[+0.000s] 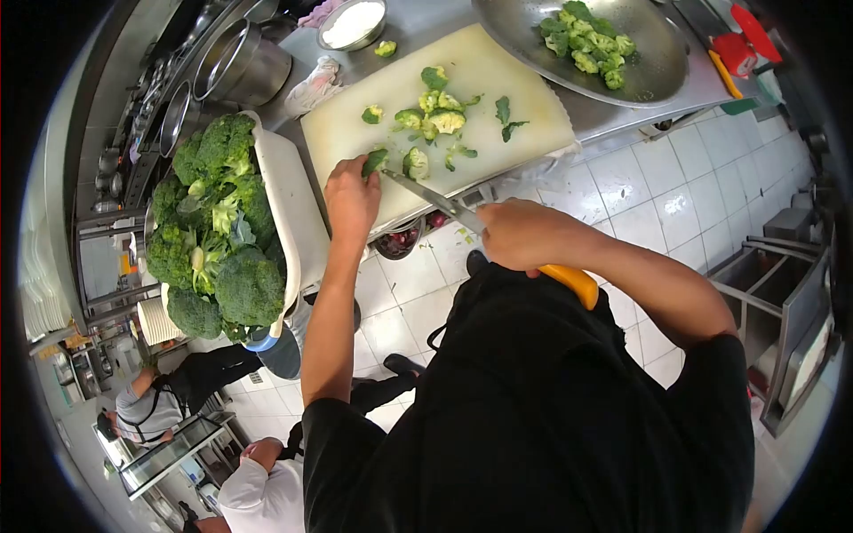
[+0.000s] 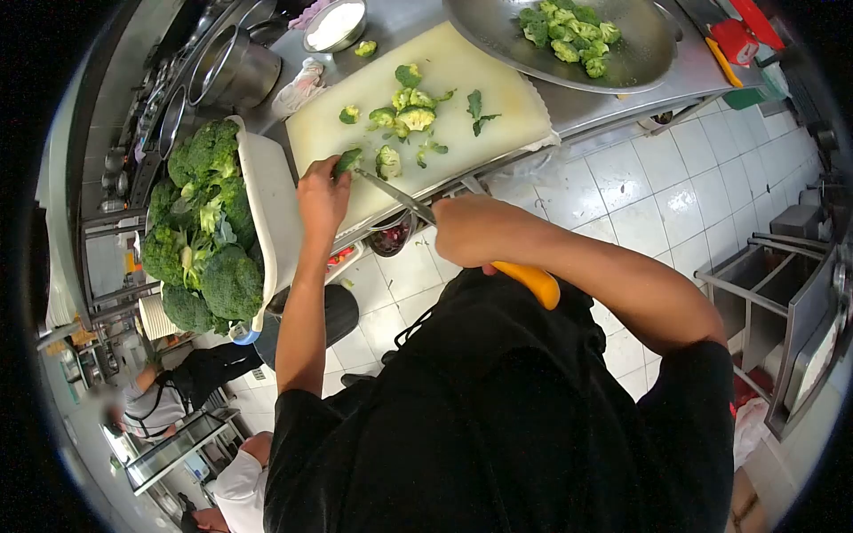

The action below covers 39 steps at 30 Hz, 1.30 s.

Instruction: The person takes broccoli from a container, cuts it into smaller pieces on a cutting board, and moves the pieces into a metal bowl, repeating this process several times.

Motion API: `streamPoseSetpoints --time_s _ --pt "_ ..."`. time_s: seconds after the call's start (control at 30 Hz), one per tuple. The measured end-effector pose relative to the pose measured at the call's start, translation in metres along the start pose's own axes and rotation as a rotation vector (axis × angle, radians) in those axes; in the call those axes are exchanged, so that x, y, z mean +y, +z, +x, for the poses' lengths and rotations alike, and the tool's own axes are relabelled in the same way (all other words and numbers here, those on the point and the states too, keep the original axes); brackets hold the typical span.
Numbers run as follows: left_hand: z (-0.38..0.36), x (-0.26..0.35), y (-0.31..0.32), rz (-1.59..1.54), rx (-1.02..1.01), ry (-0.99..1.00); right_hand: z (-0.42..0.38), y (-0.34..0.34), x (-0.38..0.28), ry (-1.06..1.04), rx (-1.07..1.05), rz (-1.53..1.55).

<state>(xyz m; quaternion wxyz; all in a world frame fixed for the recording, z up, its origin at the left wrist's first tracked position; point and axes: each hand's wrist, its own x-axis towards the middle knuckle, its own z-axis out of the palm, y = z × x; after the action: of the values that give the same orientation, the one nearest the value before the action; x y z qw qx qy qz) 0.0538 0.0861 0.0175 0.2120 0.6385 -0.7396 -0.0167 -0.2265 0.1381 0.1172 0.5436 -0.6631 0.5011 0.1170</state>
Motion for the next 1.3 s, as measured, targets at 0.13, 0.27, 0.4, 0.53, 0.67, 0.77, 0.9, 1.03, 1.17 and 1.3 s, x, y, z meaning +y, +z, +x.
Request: streamPoseSetpoints --time_s 0.13,0.27,0.4,0.53,0.67,0.77,0.9,1.03,1.17,1.3 --pt "-0.002 -0.021 -0.003 -0.026 -0.064 -0.009 0.009 0.004 -0.015 -0.022 -0.013 -0.058" --pt "0.005 -0.025 -0.004 -0.034 -0.118 0.072 0.017 -0.006 -0.026 0.014 0.026 -0.101" --pt "0.013 -0.027 -0.014 -0.049 -0.264 0.056 0.039 0.003 -0.002 -0.225 0.321 -0.460" --pt "0.020 -0.036 -0.019 -0.160 -0.364 0.040 0.042 -0.014 -0.005 -0.181 0.248 -0.605" --pt "0.010 -0.041 -0.026 -0.192 -0.414 0.070 0.022 -0.035 -0.009 0.026 0.187 -0.354" --pt "0.000 -0.044 -0.019 -0.219 -0.311 0.050 0.015 -0.037 -0.002 0.069 0.179 -0.362" --pt "-0.008 -0.034 -0.024 -0.221 -0.260 -0.136 -0.010 -0.025 0.009 0.050 0.176 -0.272" --pt "-0.012 -0.028 -0.022 -0.267 -0.229 -0.219 -0.021 -0.002 0.021 -0.053 0.230 -0.331" --pt "-0.012 -0.030 -0.018 -0.285 -0.244 -0.187 -0.012 0.014 0.031 -0.201 0.321 -0.342" --pt "-0.013 -0.030 -0.015 -0.295 -0.244 -0.189 -0.003 0.009 0.020 -0.178 0.245 -0.327"
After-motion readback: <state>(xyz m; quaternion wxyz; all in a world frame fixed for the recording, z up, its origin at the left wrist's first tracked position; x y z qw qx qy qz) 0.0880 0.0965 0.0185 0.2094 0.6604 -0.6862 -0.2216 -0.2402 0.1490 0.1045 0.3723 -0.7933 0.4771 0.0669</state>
